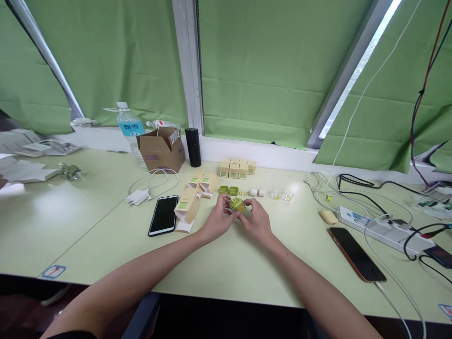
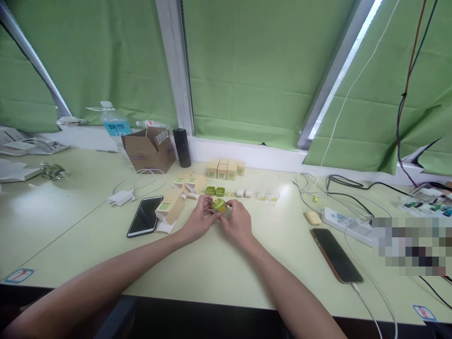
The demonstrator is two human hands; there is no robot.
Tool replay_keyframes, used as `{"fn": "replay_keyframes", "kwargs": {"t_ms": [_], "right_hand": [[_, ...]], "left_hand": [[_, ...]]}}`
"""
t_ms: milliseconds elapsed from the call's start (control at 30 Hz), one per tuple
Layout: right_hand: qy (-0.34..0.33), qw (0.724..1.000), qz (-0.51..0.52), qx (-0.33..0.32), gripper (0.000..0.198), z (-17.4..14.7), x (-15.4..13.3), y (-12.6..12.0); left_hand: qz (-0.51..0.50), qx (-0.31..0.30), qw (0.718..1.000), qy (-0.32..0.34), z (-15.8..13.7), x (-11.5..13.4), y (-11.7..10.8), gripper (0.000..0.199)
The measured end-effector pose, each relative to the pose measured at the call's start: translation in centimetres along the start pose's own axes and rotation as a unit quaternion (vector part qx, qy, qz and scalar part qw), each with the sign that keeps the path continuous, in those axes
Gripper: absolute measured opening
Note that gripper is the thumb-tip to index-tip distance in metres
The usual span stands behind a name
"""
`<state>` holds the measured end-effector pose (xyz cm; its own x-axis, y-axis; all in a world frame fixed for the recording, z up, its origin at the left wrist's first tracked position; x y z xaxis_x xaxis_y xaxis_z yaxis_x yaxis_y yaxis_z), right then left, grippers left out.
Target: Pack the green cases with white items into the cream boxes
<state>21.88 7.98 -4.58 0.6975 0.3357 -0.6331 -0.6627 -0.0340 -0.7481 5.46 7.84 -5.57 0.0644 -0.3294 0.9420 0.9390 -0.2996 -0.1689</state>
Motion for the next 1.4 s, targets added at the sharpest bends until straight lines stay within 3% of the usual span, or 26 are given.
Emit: {"fn": "replay_keyframes", "kwargs": {"t_ms": [133,333,467,633,767,867,967,1033,1100,1167,1267,1400], "right_hand": [[-0.033,0.997,0.07,-0.021,0.04,0.3,0.4,0.5],[-0.087,0.979,0.182,-0.017,0.047,0.5,0.8,0.7],[-0.122,0.972,0.199,-0.025,0.036,0.6,0.7,0.7],[-0.103,0.972,0.212,-0.019,0.023,0.7,0.6,0.1],[-0.073,0.972,0.221,-0.008,0.025,0.9,1.1,-0.5],[-0.039,0.977,0.208,0.01,0.027,1.2,2.0,-0.9],[-0.014,0.984,0.174,0.024,0.025,1.5,3.0,-1.1],[-0.001,0.988,0.155,0.027,0.023,1.7,3.5,-1.1],[0.005,0.99,0.137,0.027,0.022,1.8,3.8,-1.0],[0.004,0.992,0.123,0.025,0.02,1.8,3.8,-0.9],[0.002,0.994,0.107,0.014,0.017,1.7,3.6,-0.6],[0.005,0.998,0.063,0.016,0.027,1.5,3.5,-0.5]], "left_hand": [[-0.059,0.003,0.998,0.001,0.5,-1.0,-0.6,0.045],[-0.051,-0.01,0.999,-0.007,1.1,-1.6,-1.5,0.037],[-0.035,-0.052,0.998,-0.005,0.9,-1.0,-1.1,0.03],[0.051,-0.082,0.995,0.002,0.6,-0.4,-0.7,0.018],[0.168,-0.067,0.983,0.004,0.2,0.7,-0.9,0.026],[0.348,-0.025,0.937,0.001,0.3,2.5,-2.1,0.035],[0.552,0.005,0.833,-0.011,0.8,4.6,-4.2,0.041],[0.645,0.036,0.76,-0.067,1.2,5.7,-6.1,0.045],[0.688,0.043,0.708,-0.151,1.4,6.4,-7.9,0.048],[0.688,0.016,0.683,-0.244,1.2,6.7,-9.3,0.055],[0.653,-0.032,0.674,-0.343,0.7,6.9,-10.3,0.066],[0.648,-0.088,0.666,-0.359,0.4,7.0,-9.8,0.065]]}}
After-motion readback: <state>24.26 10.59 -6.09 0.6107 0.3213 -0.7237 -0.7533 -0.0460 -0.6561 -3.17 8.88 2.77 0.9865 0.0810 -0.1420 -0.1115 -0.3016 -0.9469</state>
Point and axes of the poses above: each hand's wrist, its own z-axis towards the middle knuckle, its own y-axis out of the palm, x = y × z, the point moved 3 cm from there along z, towards the middle knuckle, and after that the axes turned 12 degrees about -x, right-handed, at the moved point
